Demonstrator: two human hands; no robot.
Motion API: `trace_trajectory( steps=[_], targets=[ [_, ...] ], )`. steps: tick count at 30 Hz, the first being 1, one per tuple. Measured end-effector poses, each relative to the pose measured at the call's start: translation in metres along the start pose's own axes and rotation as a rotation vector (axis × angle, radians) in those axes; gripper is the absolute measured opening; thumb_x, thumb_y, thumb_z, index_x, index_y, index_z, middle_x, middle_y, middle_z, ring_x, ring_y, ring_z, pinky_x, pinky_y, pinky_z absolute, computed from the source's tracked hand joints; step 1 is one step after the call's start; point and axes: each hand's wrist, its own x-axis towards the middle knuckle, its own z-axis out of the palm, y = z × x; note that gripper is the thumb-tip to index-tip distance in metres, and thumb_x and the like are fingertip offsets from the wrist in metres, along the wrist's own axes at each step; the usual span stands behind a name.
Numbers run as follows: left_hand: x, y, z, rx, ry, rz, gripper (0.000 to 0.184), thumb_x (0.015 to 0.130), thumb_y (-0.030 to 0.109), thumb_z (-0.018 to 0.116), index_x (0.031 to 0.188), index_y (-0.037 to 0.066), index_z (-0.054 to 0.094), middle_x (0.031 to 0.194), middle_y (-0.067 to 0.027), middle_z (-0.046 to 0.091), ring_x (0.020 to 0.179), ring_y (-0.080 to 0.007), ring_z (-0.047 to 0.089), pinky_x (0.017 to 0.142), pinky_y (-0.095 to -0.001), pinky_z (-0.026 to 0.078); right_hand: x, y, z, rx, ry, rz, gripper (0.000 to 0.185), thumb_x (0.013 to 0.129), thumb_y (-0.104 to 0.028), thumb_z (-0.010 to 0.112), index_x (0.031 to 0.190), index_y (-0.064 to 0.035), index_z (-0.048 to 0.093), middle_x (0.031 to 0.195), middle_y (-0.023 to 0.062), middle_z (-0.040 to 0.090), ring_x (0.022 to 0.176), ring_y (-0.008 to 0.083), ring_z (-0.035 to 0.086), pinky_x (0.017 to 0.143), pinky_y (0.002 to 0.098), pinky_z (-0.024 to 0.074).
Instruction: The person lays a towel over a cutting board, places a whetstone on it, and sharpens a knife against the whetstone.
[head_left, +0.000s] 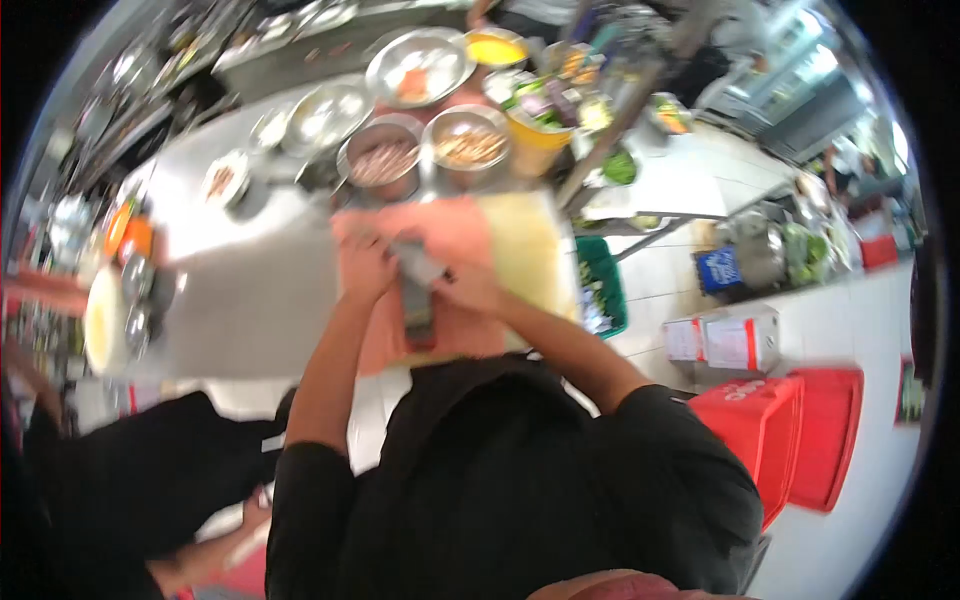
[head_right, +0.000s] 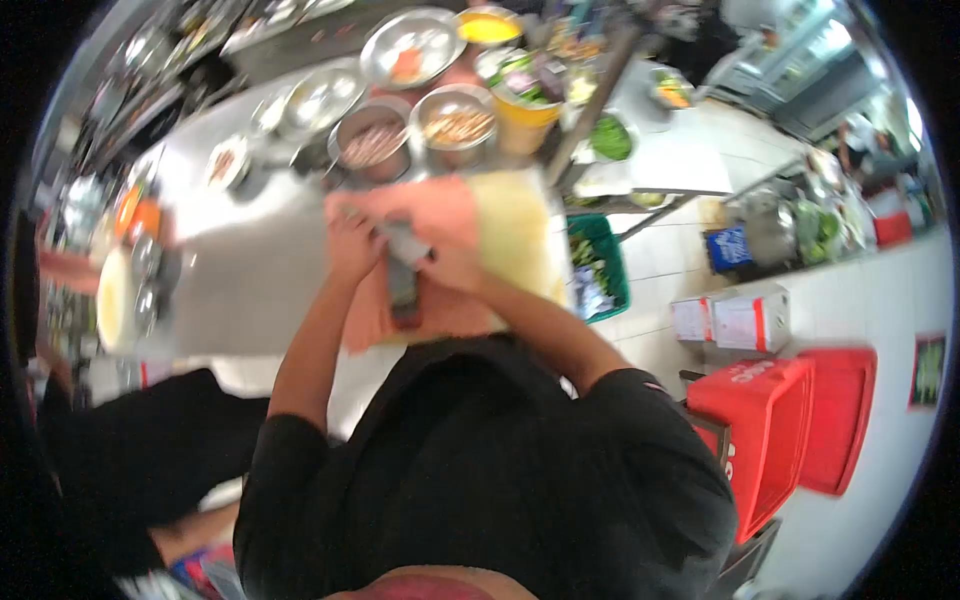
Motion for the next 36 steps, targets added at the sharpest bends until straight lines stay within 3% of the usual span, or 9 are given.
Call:
trace_trajectory(
  steps=[3,6,13,20,24,27,30,33,36],
  targets=[
    [-0.026,0.020,0.003,-0.027,0.044,0.006,0.045,0.085,0.041,0.076,0.121,0.015,0.075,0.123,-0.0079,0.071,0.123,-0.0352,0.060,0.110,-0.0566,0.040,-0.020,0.062,0.026,-0.038,-0.110,0.094,0.050,0.097,-0.037,0.067,0.134,-0.0037,0.067,0.106,0.0261,0.074,0.102,0.0417,0.071,0.092,0.0511,0.0545],
    [-0.028,0.020,0.010,0.029,0.049,-0.061,0.043,0.084,0.043,0.076,0.117,0.014,0.076,0.123,-0.0063,0.071,0.123,-0.0338,0.060,0.108,-0.0541,0.042,-0.016,0.049,0.023,-0.066,-0.088,0.103,0.049,0.094,-0.033,0.071,0.129,0.0006,0.068,0.109,0.0288,0.072,0.103,0.0458,0.070,0.093,0.0524,0.0542],
    [0.002,-0.011,0.013,0.058,-0.017,-0.067,0.040,0.085,0.044,0.076,0.111,0.013,0.079,0.122,-0.0067,0.072,0.126,-0.0321,0.058,0.109,-0.0524,0.042,0.021,0.054,0.036,-0.216,-0.009,0.083,0.054,0.095,-0.047,0.068,0.124,-0.0008,0.070,0.105,0.0264,0.073,0.100,0.0456,0.071,0.089,0.0520,0.0550],
    [-0.063,0.081,0.008,-0.100,-0.017,-0.013,0.042,0.086,0.041,0.076,0.114,0.009,0.077,0.131,-0.0092,0.067,0.134,-0.0345,0.053,0.112,-0.0536,0.042,-0.096,0.054,-0.006,-0.302,-0.164,0.337,0.050,0.096,-0.049,0.071,0.109,-0.0011,0.070,0.088,0.0253,0.073,0.087,0.0485,0.071,0.077,0.0548,0.0556],
    [-0.064,0.091,0.013,-0.129,-0.034,-0.019,0.044,0.087,0.040,0.076,0.116,0.007,0.076,0.136,-0.0108,0.065,0.134,-0.0352,0.052,0.112,-0.0543,0.042,-0.106,0.053,-0.006,-0.321,-0.156,0.383,0.048,0.096,-0.048,0.073,0.104,-0.0013,0.067,0.083,0.0260,0.072,0.082,0.0486,0.071,0.073,0.0563,0.0547],
    [-0.052,0.080,0.021,-0.138,0.001,-0.025,0.046,0.086,0.039,0.077,0.118,0.006,0.075,0.136,-0.0111,0.065,0.132,-0.0348,0.053,0.112,-0.0540,0.042,-0.090,0.065,0.008,-0.267,-0.013,0.255,0.045,0.096,-0.047,0.074,0.108,-0.0037,0.068,0.081,0.0266,0.071,0.080,0.0486,0.071,0.071,0.0561,0.0548],
    [-0.055,0.083,0.020,-0.136,-0.001,0.002,0.048,0.085,0.038,0.078,0.120,0.005,0.074,0.135,-0.0115,0.065,0.131,-0.0344,0.053,0.111,-0.0532,0.042,-0.094,0.048,-0.001,-0.234,-0.066,0.330,0.044,0.097,-0.043,0.074,0.125,-0.0087,0.069,0.086,0.0266,0.073,0.084,0.0483,0.072,0.073,0.0547,0.0560],
    [-0.066,0.105,-0.001,-0.113,-0.025,0.049,0.048,0.085,0.036,0.077,0.121,0.004,0.073,0.135,-0.0124,0.065,0.131,-0.0342,0.053,0.112,-0.0520,0.042,-0.130,0.063,-0.003,-0.163,-0.049,0.210,0.053,0.097,-0.038,0.073,0.145,-0.0186,0.063,0.089,0.0252,0.074,0.085,0.0476,0.072,0.074,0.0535,0.0567],
    [-0.075,0.117,0.000,-0.151,-0.022,0.059,0.047,0.086,0.036,0.077,0.120,0.004,0.073,0.134,-0.0130,0.065,0.131,-0.0339,0.054,0.112,-0.0513,0.041,-0.151,0.054,-0.013,-0.095,-0.093,0.300,0.061,0.097,-0.035,0.074,0.155,-0.0252,0.056,0.091,0.0241,0.075,0.085,0.0467,0.072,0.075,0.0522,0.0570]
  ],
)
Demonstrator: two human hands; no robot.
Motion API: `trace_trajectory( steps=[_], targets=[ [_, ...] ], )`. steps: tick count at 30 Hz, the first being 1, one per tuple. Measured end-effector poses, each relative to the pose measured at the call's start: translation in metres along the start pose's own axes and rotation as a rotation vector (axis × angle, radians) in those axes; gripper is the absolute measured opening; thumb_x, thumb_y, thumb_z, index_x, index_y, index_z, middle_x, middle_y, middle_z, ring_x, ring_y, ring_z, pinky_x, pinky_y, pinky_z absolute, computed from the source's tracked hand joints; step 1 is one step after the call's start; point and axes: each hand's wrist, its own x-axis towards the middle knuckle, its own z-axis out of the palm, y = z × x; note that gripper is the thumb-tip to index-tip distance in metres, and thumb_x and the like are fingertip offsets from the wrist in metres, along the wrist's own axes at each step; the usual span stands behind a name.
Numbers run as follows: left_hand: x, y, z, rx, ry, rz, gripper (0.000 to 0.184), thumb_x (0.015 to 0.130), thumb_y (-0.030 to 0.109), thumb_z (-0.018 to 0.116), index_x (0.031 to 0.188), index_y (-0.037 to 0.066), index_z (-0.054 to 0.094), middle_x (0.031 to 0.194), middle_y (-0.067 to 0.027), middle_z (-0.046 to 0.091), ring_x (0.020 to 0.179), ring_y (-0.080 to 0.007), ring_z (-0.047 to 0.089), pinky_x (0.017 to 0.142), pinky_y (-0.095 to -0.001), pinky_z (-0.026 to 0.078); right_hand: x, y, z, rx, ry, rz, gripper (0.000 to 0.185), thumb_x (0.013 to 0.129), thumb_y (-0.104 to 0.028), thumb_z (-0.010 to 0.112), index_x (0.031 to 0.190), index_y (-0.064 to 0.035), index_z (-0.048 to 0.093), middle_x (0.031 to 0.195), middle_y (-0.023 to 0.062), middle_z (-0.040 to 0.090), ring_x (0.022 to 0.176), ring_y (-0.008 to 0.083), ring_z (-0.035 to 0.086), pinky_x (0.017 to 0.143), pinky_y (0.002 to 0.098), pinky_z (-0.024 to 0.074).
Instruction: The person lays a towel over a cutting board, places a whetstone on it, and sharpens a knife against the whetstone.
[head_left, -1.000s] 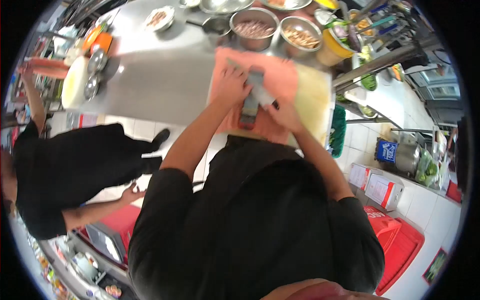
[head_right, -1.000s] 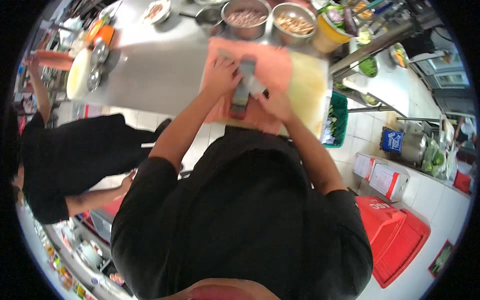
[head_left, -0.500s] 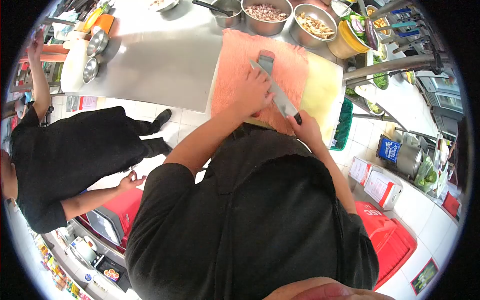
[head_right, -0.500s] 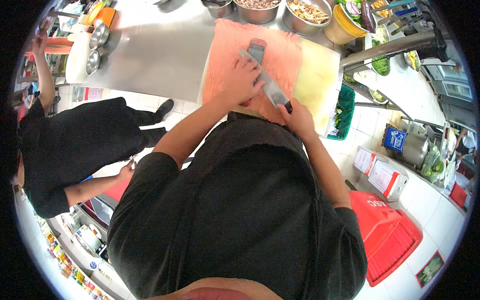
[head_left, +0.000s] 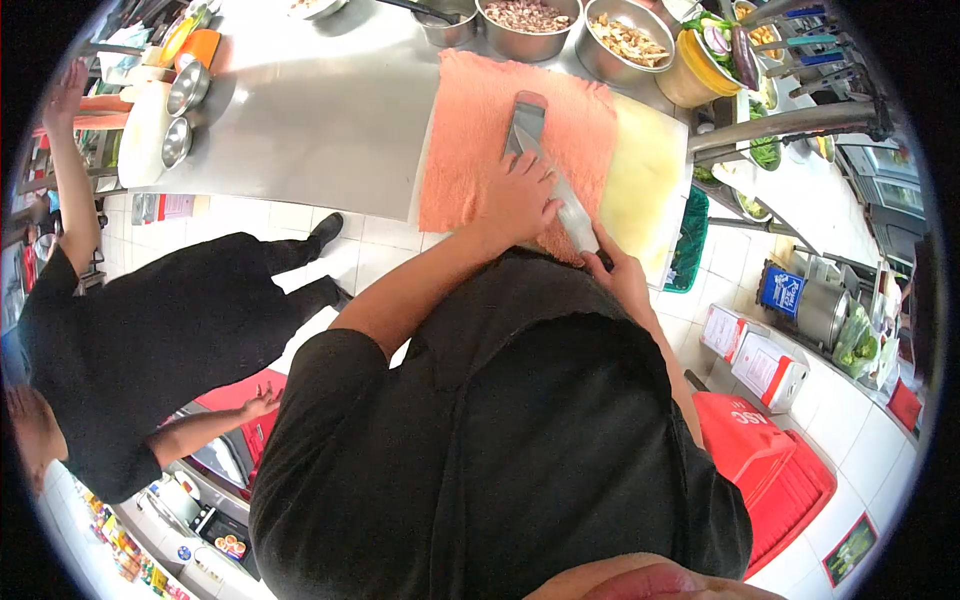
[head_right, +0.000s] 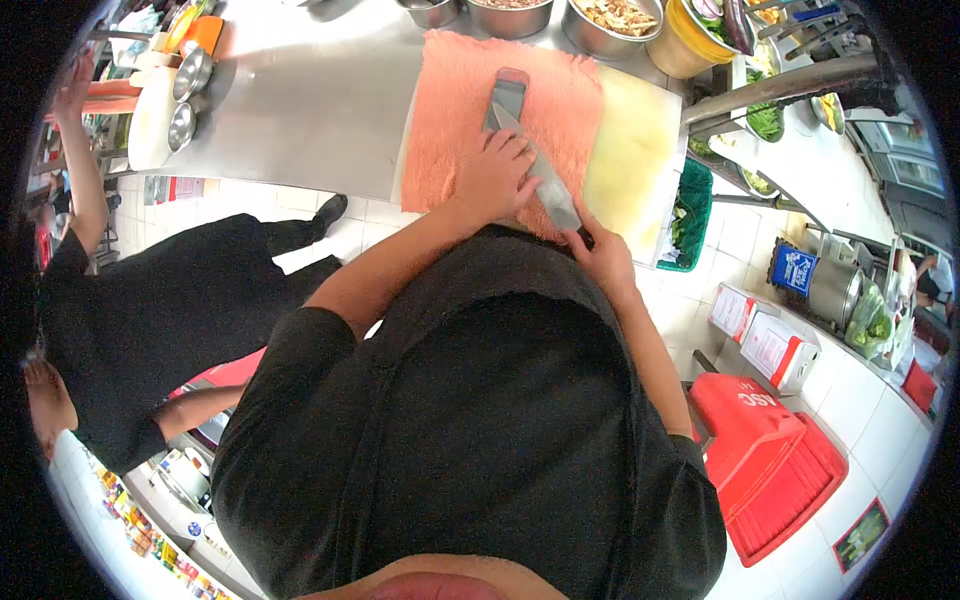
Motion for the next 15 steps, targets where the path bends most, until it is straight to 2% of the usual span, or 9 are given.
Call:
trace_trajectory(
  steps=[3,6,9,13,15],
  targets=[
    [0.009,-0.010,0.010,-0.026,0.029,0.014,0.047,0.084,0.037,0.078,0.119,0.005,0.073,0.133,-0.0131,0.065,0.130,-0.0330,0.054,0.113,-0.0516,0.040,0.013,-0.010,0.000,-0.102,0.048,0.013,0.063,0.096,-0.033,0.076,0.155,-0.0255,0.055,0.089,0.0232,0.075,0.083,0.0431,0.074,0.075,0.0492,0.0574],
    [0.012,-0.013,0.008,-0.034,-0.038,0.021,0.047,0.084,0.037,0.078,0.118,0.005,0.073,0.132,-0.0130,0.066,0.130,-0.0323,0.055,0.114,-0.0520,0.039,0.016,-0.026,-0.008,-0.084,-0.029,0.170,0.062,0.095,-0.031,0.076,0.154,-0.0261,0.057,0.091,0.0240,0.075,0.085,0.0415,0.075,0.076,0.0463,0.0582],
    [0.003,0.001,0.004,-0.022,-0.051,0.048,0.045,0.086,0.038,0.077,0.116,0.005,0.074,0.128,-0.0114,0.066,0.127,-0.0308,0.055,0.112,-0.0514,0.039,-0.006,-0.002,-0.003,0.000,0.057,-0.003,0.059,0.096,-0.029,0.076,0.152,-0.0276,0.058,0.093,0.0249,0.075,0.087,0.0418,0.075,0.076,0.0451,0.0587],
    [0.000,0.006,0.013,-0.034,0.035,0.018,0.043,0.085,0.036,0.078,0.116,0.007,0.073,0.131,-0.0117,0.066,0.129,-0.0309,0.056,0.114,-0.0522,0.039,-0.008,-0.013,-0.007,-0.072,0.025,0.132,0.059,0.095,-0.031,0.076,0.151,-0.0280,0.060,0.094,0.0248,0.075,0.087,0.0422,0.075,0.077,0.0464,0.0588],
    [0.012,-0.006,0.016,-0.028,0.002,0.025,0.042,0.084,0.037,0.078,0.115,0.008,0.073,0.131,-0.0108,0.066,0.130,-0.0306,0.056,0.114,-0.0519,0.039,0.006,-0.026,-0.009,-0.059,0.021,0.173,0.059,0.095,-0.031,0.077,0.151,-0.0282,0.059,0.094,0.0249,0.075,0.087,0.0422,0.075,0.078,0.0467,0.0588]
  ],
)
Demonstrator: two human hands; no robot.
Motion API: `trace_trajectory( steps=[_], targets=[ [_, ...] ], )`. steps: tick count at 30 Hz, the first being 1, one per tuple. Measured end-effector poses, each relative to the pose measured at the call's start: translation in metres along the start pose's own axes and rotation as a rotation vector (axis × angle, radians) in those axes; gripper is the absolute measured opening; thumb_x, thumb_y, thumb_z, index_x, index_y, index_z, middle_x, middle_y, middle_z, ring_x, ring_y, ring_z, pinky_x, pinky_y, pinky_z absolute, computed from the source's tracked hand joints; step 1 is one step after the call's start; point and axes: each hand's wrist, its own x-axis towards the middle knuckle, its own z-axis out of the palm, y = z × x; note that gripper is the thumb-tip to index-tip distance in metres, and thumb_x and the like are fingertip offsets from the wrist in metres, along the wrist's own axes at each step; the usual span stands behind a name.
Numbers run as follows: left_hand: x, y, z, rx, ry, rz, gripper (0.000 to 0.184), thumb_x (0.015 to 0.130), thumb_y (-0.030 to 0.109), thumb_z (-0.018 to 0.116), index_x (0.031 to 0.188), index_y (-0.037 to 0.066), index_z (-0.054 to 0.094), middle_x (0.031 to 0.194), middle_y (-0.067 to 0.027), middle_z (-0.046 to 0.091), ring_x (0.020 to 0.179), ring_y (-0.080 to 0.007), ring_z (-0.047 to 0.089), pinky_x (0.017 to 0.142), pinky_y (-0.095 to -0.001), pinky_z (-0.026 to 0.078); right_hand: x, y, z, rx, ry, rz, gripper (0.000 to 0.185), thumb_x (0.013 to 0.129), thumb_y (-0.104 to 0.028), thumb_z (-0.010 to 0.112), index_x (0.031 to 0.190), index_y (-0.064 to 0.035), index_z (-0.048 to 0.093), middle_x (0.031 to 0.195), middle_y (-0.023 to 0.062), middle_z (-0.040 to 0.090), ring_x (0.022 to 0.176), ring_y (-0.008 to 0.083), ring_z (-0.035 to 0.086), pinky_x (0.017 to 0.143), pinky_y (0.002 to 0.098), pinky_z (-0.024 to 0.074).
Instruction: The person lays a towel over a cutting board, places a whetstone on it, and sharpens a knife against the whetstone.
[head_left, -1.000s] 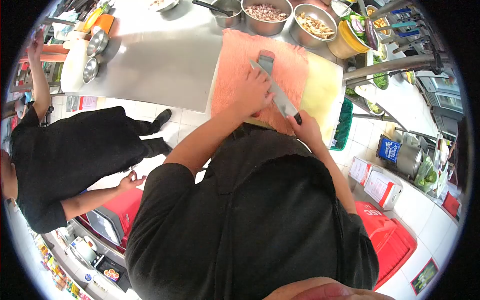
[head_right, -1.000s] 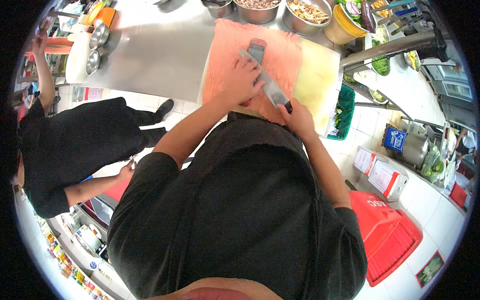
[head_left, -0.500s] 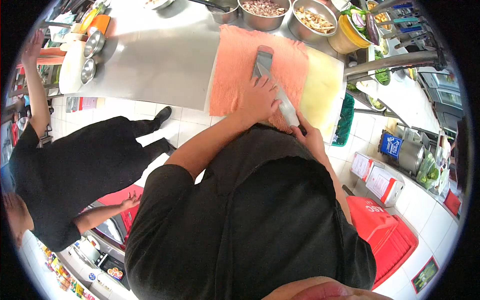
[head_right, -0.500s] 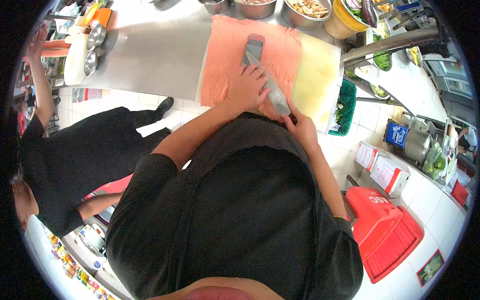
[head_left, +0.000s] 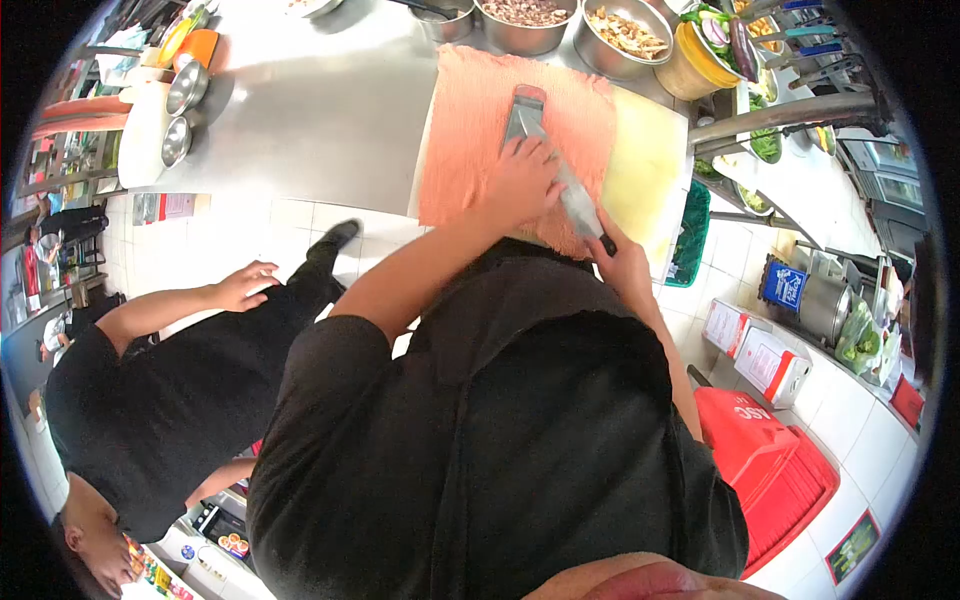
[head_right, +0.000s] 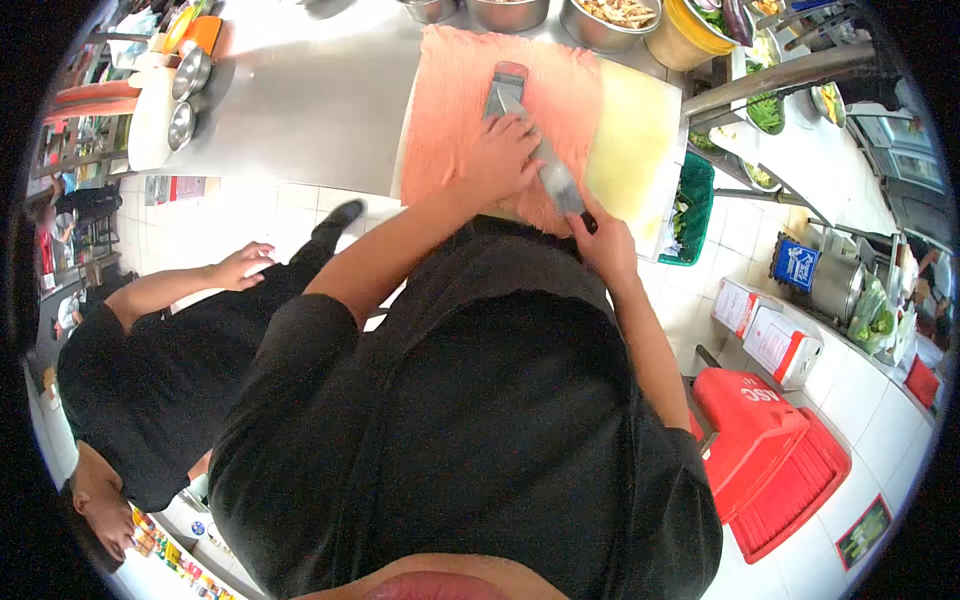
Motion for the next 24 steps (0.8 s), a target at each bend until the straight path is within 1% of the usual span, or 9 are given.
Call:
trace_trajectory(
  steps=[4,6,9,10,13,16,18,21,24],
  targets=[
    [0.003,-0.001,-0.009,0.024,-0.104,0.009,0.045,0.087,0.039,0.076,0.118,0.006,0.074,0.130,-0.0113,0.065,0.130,-0.0296,0.054,0.115,-0.0535,0.038,0.000,0.021,0.010,0.026,0.050,-0.101,0.059,0.095,-0.034,0.077,0.151,-0.0276,0.060,0.094,0.0247,0.075,0.087,0.0429,0.075,0.078,0.0475,0.0585],
    [-0.006,0.008,-0.008,0.015,-0.039,-0.004,0.044,0.085,0.037,0.077,0.118,0.008,0.073,0.134,-0.0095,0.065,0.131,-0.0302,0.055,0.117,-0.0515,0.038,-0.009,0.025,0.009,0.088,0.076,-0.189,0.058,0.095,-0.037,0.075,0.150,-0.0256,0.061,0.093,0.0247,0.075,0.089,0.0436,0.074,0.079,0.0479,0.0586],
    [-0.002,-0.001,0.004,0.035,-0.044,-0.021,0.045,0.086,0.036,0.076,0.121,0.009,0.073,0.136,-0.0094,0.064,0.132,-0.0313,0.054,0.117,-0.0513,0.038,0.003,0.010,0.004,-0.030,0.033,-0.059,0.057,0.096,-0.038,0.074,0.150,-0.0245,0.061,0.095,0.0253,0.075,0.090,0.0444,0.074,0.079,0.0490,0.0586],
    [0.005,-0.009,0.007,0.053,-0.059,-0.029,0.045,0.086,0.036,0.076,0.122,0.009,0.072,0.137,-0.0093,0.064,0.132,-0.0317,0.054,0.117,-0.0512,0.039,0.015,0.011,0.010,-0.044,0.067,-0.114,0.057,0.096,-0.039,0.074,0.149,-0.0237,0.061,0.096,0.0257,0.074,0.090,0.0463,0.072,0.078,0.0513,0.0580],
    [0.024,-0.036,0.008,-0.028,-0.036,-0.071,0.043,0.087,0.035,0.075,0.122,0.009,0.072,0.139,-0.0088,0.062,0.134,-0.0305,0.053,0.115,-0.0495,0.040,0.045,0.008,0.019,-0.109,0.101,-0.178,0.057,0.096,-0.030,0.076,0.149,-0.0159,0.060,0.081,0.0226,0.069,0.074,0.0412,0.068,0.071,0.0459,0.0549],
    [0.018,-0.029,-0.007,0.037,-0.142,-0.061,0.040,0.087,0.034,0.076,0.117,0.009,0.073,0.136,-0.0091,0.063,0.133,-0.0304,0.055,0.113,-0.0487,0.042,0.029,-0.002,0.013,-0.045,0.083,-0.206,0.053,0.097,-0.031,0.076,0.146,-0.0154,0.063,0.088,0.0249,0.070,0.080,0.0439,0.070,0.073,0.0469,0.0555],
    [0.002,-0.018,-0.008,0.024,-0.060,-0.032,0.038,0.086,0.034,0.076,0.114,0.009,0.074,0.135,-0.0089,0.063,0.131,-0.0305,0.056,0.112,-0.0485,0.044,0.014,0.002,0.012,-0.027,0.039,-0.178,0.051,0.096,-0.030,0.076,0.143,-0.0142,0.064,0.091,0.0249,0.071,0.084,0.0438,0.072,0.075,0.0474,0.0559],
    [0.000,-0.020,-0.005,0.008,-0.010,-0.034,0.036,0.086,0.034,0.077,0.111,0.009,0.075,0.132,-0.0090,0.065,0.129,-0.0307,0.057,0.110,-0.0487,0.045,0.022,0.012,0.017,-0.022,0.032,-0.151,0.052,0.096,-0.040,0.073,0.145,-0.0250,0.062,0.095,0.0247,0.074,0.091,0.0469,0.071,0.078,0.0532,0.0566],
    [0.023,-0.057,0.001,0.057,0.029,-0.065,0.035,0.085,0.034,0.077,0.111,0.009,0.075,0.130,-0.0090,0.066,0.128,-0.0305,0.058,0.109,-0.0487,0.045,0.079,0.004,0.029,-0.055,0.026,-0.188,0.049,0.096,-0.041,0.071,0.140,-0.0208,0.065,0.097,0.0210,0.075,0.091,0.0451,0.072,0.081,0.0516,0.0569]
  ],
)
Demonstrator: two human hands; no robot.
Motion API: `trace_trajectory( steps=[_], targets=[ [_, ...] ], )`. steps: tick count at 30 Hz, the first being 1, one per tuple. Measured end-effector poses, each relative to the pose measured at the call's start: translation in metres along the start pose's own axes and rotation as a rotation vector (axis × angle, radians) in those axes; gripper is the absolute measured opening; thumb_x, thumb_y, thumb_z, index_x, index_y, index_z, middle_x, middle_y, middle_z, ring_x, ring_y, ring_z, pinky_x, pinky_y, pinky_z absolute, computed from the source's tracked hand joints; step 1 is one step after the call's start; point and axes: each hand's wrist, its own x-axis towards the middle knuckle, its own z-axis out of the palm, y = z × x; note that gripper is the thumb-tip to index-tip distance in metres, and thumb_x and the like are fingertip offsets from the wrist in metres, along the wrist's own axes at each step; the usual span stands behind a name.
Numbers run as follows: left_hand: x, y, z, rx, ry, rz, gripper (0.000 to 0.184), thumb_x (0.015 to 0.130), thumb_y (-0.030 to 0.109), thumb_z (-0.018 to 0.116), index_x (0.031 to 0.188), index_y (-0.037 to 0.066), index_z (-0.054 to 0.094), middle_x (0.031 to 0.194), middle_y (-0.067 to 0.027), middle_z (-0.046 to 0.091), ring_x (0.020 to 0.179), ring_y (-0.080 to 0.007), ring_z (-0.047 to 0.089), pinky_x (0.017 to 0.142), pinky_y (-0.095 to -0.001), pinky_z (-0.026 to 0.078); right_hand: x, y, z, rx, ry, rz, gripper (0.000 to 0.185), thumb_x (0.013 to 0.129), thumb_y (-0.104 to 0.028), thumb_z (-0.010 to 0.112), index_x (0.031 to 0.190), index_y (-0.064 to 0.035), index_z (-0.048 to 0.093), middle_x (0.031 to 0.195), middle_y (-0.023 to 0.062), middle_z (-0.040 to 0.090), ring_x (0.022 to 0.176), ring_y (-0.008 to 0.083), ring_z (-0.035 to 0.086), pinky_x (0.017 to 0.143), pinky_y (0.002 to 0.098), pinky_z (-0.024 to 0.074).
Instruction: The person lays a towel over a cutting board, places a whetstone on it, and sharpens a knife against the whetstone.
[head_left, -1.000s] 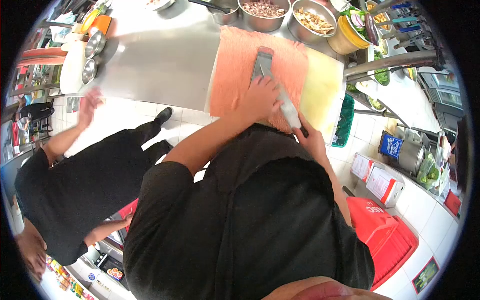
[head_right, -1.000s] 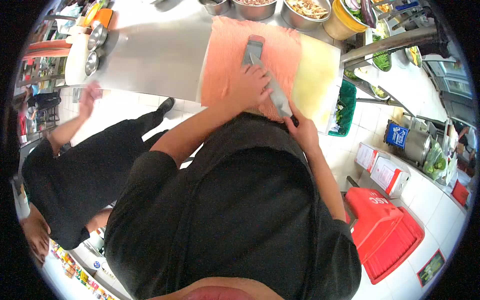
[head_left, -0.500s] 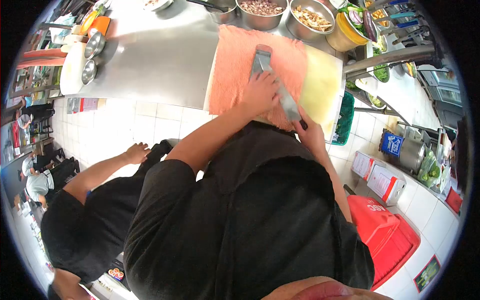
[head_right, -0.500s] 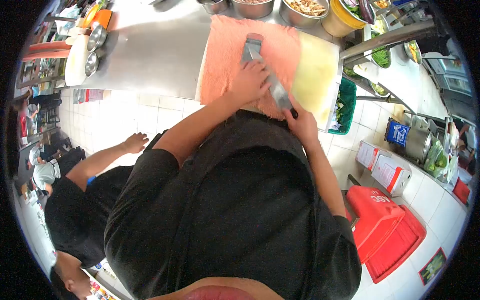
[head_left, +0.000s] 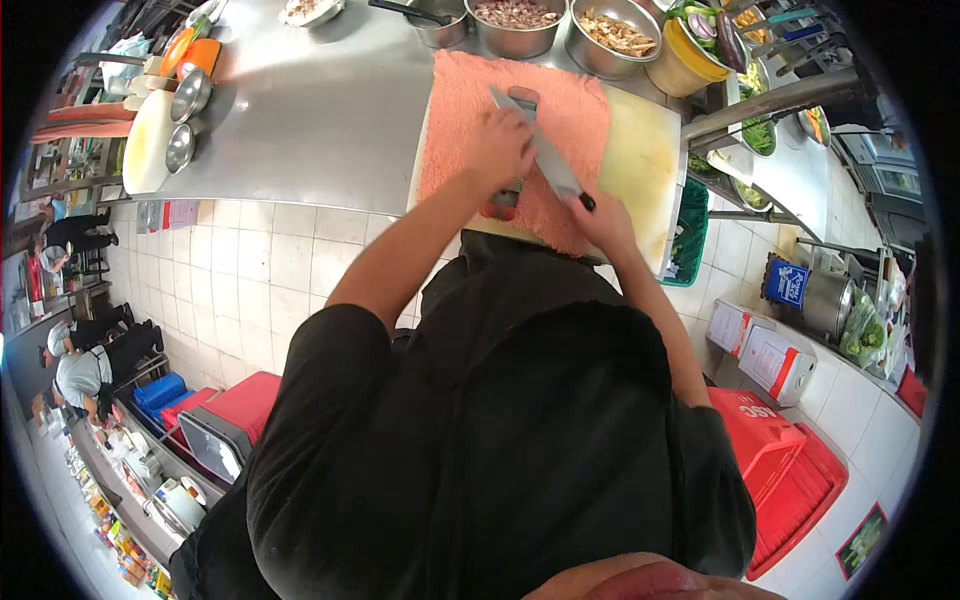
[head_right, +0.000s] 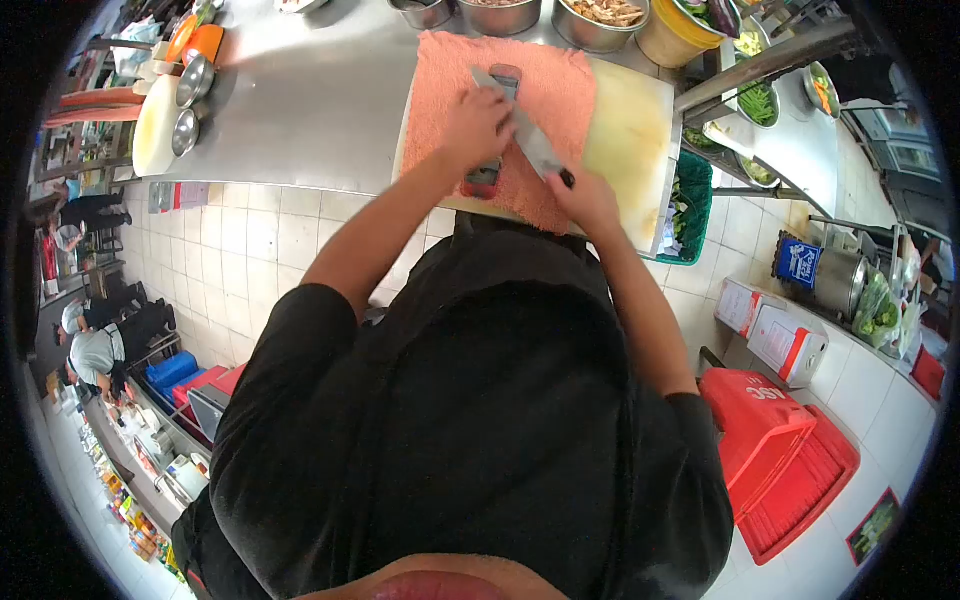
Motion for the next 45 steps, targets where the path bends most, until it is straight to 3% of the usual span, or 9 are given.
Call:
trace_trajectory(
  steps=[7,10,13,19,25,28,34,37,45],
  targets=[
    [0.000,-0.019,-0.015,0.028,-0.074,-0.027,0.034,0.085,0.033,0.077,0.112,0.012,0.077,0.128,-0.0061,0.068,0.127,-0.0296,0.060,0.107,-0.0501,0.045,0.002,-0.018,0.007,0.032,0.096,-0.096,0.046,0.095,-0.044,0.070,0.132,-0.0154,0.070,0.096,0.0193,0.075,0.091,0.0450,0.072,0.082,0.0522,0.0566],
    [-0.017,-0.013,-0.013,-0.037,0.063,0.010,0.034,0.086,0.034,0.077,0.112,0.013,0.077,0.127,-0.0052,0.068,0.127,-0.0294,0.060,0.105,-0.0515,0.046,-0.009,-0.021,0.002,0.096,0.127,-0.147,0.046,0.095,-0.045,0.070,0.129,-0.0139,0.071,0.094,0.0202,0.075,0.093,0.0438,0.072,0.082,0.0527,0.0560],
    [0.001,-0.032,-0.012,0.058,0.023,-0.043,0.033,0.088,0.036,0.073,0.112,0.013,0.077,0.126,-0.0051,0.068,0.128,-0.0300,0.059,0.105,-0.0520,0.046,0.028,-0.028,-0.004,-0.018,-0.015,-0.046,0.046,0.095,-0.044,0.070,0.130,-0.0138,0.072,0.094,0.0212,0.075,0.094,0.0429,0.072,0.083,0.0525,0.0558],
    [0.028,-0.068,-0.020,0.152,-0.040,-0.050,0.030,0.095,0.034,0.064,0.113,0.013,0.075,0.123,-0.0041,0.068,0.123,-0.0291,0.061,0.103,-0.0517,0.048,0.067,-0.043,0.003,-0.016,0.031,-0.165,0.045,0.095,-0.042,0.070,0.129,-0.0127,0.072,0.097,0.0215,0.075,0.096,0.0419,0.073,0.084,0.0504,0.0558],
    [-0.007,-0.047,-0.017,0.096,-0.035,-0.042,0.030,0.094,0.035,0.065,0.111,0.012,0.076,0.122,-0.0032,0.069,0.121,-0.0285,0.063,0.101,-0.0512,0.049,0.031,-0.052,-0.008,0.039,-0.091,-0.062,0.051,0.097,-0.040,0.069,0.141,-0.0158,0.066,0.111,0.0213,0.075,0.106,0.0408,0.071,0.093,0.0480,0.0545],
    [0.013,-0.069,-0.017,0.188,0.090,-0.029,0.031,0.093,0.036,0.066,0.110,0.012,0.076,0.120,-0.0037,0.070,0.121,-0.0283,0.063,0.101,-0.0516,0.049,0.064,-0.055,0.001,-0.015,0.016,-0.184,0.053,0.097,-0.040,0.069,0.144,-0.0162,0.064,0.113,0.0208,0.075,0.107,0.0406,0.071,0.093,0.0485,0.0547],
    [0.011,-0.059,-0.030,0.174,-0.087,-0.100,0.031,0.090,0.038,0.070,0.104,0.011,0.077,0.122,-0.0053,0.071,0.123,-0.0284,0.063,0.103,-0.0513,0.048,0.058,-0.048,0.009,0.034,-0.065,-0.192,0.054,0.099,-0.042,0.068,0.146,-0.0155,0.064,0.121,0.0211,0.073,0.112,0.0399,0.070,0.097,0.0481,0.0543],
    [-0.007,-0.050,-0.024,0.125,0.092,-0.028,0.031,0.089,0.039,0.072,0.102,0.011,0.078,0.120,-0.0044,0.071,0.123,-0.0276,0.063,0.103,-0.0502,0.048,0.041,-0.047,0.013,0.037,0.011,-0.204,0.055,0.099,-0.042,0.068,0.147,-0.0152,0.063,0.120,0.0212,0.074,0.111,0.0394,0.071,0.097,0.0472,0.0543],
    [0.024,-0.076,-0.025,0.161,-0.034,-0.077,0.031,0.088,0.038,0.073,0.102,0.012,0.078,0.120,-0.0042,0.071,0.120,-0.0266,0.065,0.101,-0.0504,0.049,0.067,-0.051,0.025,0.004,0.080,-0.246,0.057,0.101,-0.042,0.066,0.150,-0.0150,0.059,0.117,0.0209,0.075,0.109,0.0401,0.071,0.097,0.0475,0.0539]
  ],
)
